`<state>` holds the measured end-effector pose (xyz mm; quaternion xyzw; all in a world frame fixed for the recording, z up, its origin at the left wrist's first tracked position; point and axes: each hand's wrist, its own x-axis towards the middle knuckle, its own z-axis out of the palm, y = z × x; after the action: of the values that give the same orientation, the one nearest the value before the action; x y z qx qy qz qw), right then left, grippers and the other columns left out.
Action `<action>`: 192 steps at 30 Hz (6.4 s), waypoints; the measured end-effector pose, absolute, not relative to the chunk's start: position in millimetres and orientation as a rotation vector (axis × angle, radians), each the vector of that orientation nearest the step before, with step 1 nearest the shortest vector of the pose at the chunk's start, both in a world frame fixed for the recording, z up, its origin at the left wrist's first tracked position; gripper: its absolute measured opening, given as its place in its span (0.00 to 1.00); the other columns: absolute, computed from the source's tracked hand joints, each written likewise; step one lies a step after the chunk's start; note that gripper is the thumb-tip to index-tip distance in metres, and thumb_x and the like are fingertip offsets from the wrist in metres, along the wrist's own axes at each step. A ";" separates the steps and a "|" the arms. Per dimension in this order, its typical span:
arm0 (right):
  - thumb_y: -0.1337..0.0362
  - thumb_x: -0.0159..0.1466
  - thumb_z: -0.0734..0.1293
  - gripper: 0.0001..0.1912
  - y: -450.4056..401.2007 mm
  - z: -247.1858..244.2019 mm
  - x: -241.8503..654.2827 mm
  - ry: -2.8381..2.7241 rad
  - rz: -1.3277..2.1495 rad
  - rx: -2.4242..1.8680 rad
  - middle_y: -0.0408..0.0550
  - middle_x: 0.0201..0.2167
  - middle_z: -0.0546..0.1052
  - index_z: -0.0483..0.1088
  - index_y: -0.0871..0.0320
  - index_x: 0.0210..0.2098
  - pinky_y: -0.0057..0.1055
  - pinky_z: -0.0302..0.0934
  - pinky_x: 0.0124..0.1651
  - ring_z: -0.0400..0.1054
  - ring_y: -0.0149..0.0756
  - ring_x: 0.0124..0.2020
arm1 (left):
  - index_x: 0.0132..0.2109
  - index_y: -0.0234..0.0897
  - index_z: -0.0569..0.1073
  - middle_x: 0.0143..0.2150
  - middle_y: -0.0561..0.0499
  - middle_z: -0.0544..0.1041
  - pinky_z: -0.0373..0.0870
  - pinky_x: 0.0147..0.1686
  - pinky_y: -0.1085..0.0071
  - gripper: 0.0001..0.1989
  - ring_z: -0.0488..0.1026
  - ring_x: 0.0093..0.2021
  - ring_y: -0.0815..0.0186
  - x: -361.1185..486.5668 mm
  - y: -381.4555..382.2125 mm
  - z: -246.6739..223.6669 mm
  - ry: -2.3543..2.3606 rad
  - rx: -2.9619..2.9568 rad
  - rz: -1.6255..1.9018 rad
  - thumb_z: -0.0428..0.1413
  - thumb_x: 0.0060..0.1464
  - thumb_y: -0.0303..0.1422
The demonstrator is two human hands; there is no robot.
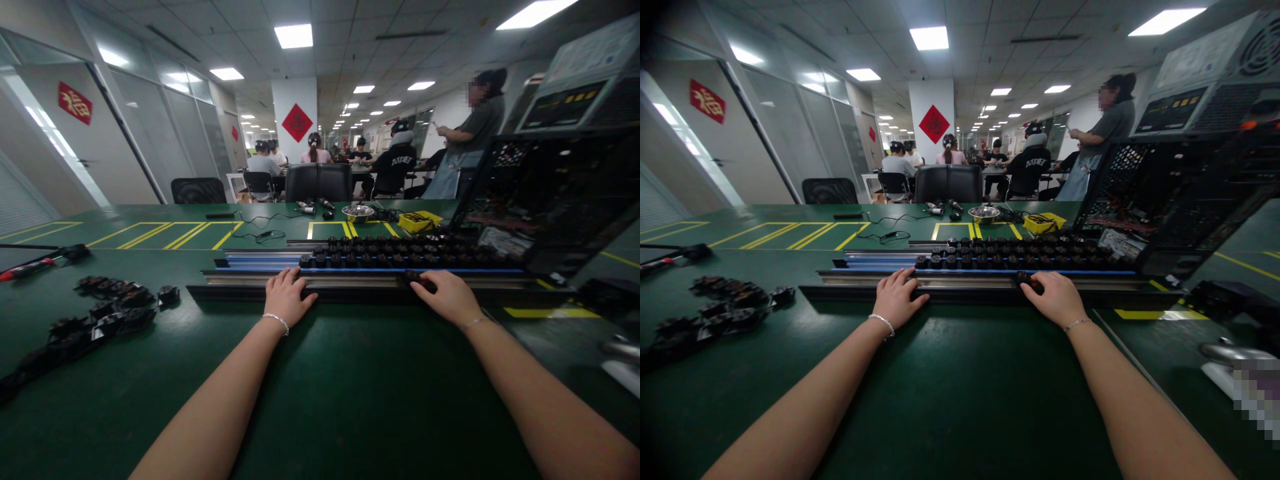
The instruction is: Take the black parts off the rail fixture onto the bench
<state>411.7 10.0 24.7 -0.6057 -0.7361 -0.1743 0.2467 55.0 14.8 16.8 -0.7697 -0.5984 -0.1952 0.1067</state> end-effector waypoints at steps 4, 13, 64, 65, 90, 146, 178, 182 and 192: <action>0.51 0.59 0.58 0.18 10.1 25.6 407.9 -2.037 -0.468 -1.631 0.51 0.32 0.76 0.71 0.58 0.30 0.37 0.63 0.39 0.69 0.42 0.36 | 0.42 0.45 0.74 0.61 0.50 0.63 0.53 0.55 0.55 0.17 0.55 0.62 0.54 54.8 15.0 16.7 -1.762 -2.268 -0.578 0.50 0.51 0.49; 0.53 0.60 0.58 0.17 8.9 27.5 400.8 -2.065 -0.452 -1.627 0.52 0.34 0.76 0.72 0.59 0.32 0.38 0.63 0.42 0.69 0.43 0.38 | 0.42 0.46 0.73 0.61 0.50 0.63 0.52 0.55 0.55 0.18 0.55 0.61 0.54 53.9 16.4 14.7 -1.748 -2.262 -0.590 0.50 0.51 0.49; 0.53 0.61 0.56 0.21 8.0 25.2 398.3 -2.159 -0.381 -1.579 0.51 0.39 0.78 0.73 0.57 0.44 0.42 0.64 0.44 0.71 0.43 0.40 | 0.42 0.47 0.73 0.62 0.52 0.62 0.52 0.57 0.55 0.16 0.54 0.62 0.56 56.3 16.5 19.1 -1.795 -2.260 -0.580 0.51 0.51 0.48; 0.53 0.61 0.56 0.21 8.3 25.0 398.2 -2.164 -0.383 -1.580 0.51 0.39 0.78 0.73 0.57 0.44 0.42 0.64 0.44 0.71 0.43 0.40 | 0.42 0.47 0.73 0.62 0.52 0.62 0.52 0.57 0.55 0.16 0.54 0.62 0.56 56.2 16.7 18.8 -1.792 -2.261 -0.582 0.51 0.51 0.48; 0.53 0.63 0.55 0.22 9.3 20.8 396.6 -2.202 -0.393 -1.572 0.50 0.40 0.78 0.72 0.56 0.46 0.42 0.62 0.46 0.71 0.42 0.41 | 0.45 0.48 0.72 0.62 0.52 0.61 0.51 0.58 0.55 0.14 0.53 0.63 0.58 52.5 13.4 17.8 -1.750 -2.309 -0.599 0.50 0.53 0.44; 0.53 0.63 0.56 0.23 11.3 25.7 364.5 -2.387 -0.380 -1.466 0.50 0.45 0.75 0.65 0.57 0.53 0.41 0.57 0.50 0.67 0.40 0.46 | 0.44 0.47 0.73 0.60 0.51 0.64 0.50 0.58 0.54 0.12 0.56 0.61 0.57 54.8 13.8 17.2 -1.764 -2.286 -0.703 0.53 0.51 0.39; 0.53 0.63 0.56 0.24 6.6 27.4 353.5 -2.376 -0.345 -1.484 0.52 0.43 0.76 0.64 0.58 0.54 0.42 0.55 0.49 0.67 0.41 0.44 | 0.46 0.45 0.72 0.62 0.51 0.62 0.48 0.60 0.53 0.13 0.56 0.62 0.58 57.0 10.6 17.2 -1.709 -2.345 -0.678 0.50 0.54 0.36; 0.54 0.62 0.56 0.24 5.8 25.9 347.3 -2.363 -0.365 -1.466 0.52 0.42 0.76 0.64 0.57 0.55 0.43 0.53 0.50 0.67 0.41 0.44 | 0.46 0.46 0.72 0.62 0.51 0.63 0.48 0.60 0.53 0.13 0.56 0.62 0.58 56.6 10.7 17.4 -1.711 -2.350 -0.693 0.51 0.53 0.36; 0.55 0.62 0.57 0.24 4.6 31.3 326.0 -2.361 -0.278 -1.536 0.51 0.46 0.74 0.62 0.57 0.55 0.41 0.52 0.52 0.65 0.41 0.47 | 0.46 0.45 0.72 0.61 0.50 0.63 0.46 0.60 0.52 0.13 0.56 0.62 0.58 57.3 11.9 17.5 -1.707 -2.342 -0.669 0.50 0.54 0.36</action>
<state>326.0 4.6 31.3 -0.5361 -0.8241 -0.0972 0.1549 57.3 11.9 17.5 -0.7847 -0.5718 -0.2241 0.0834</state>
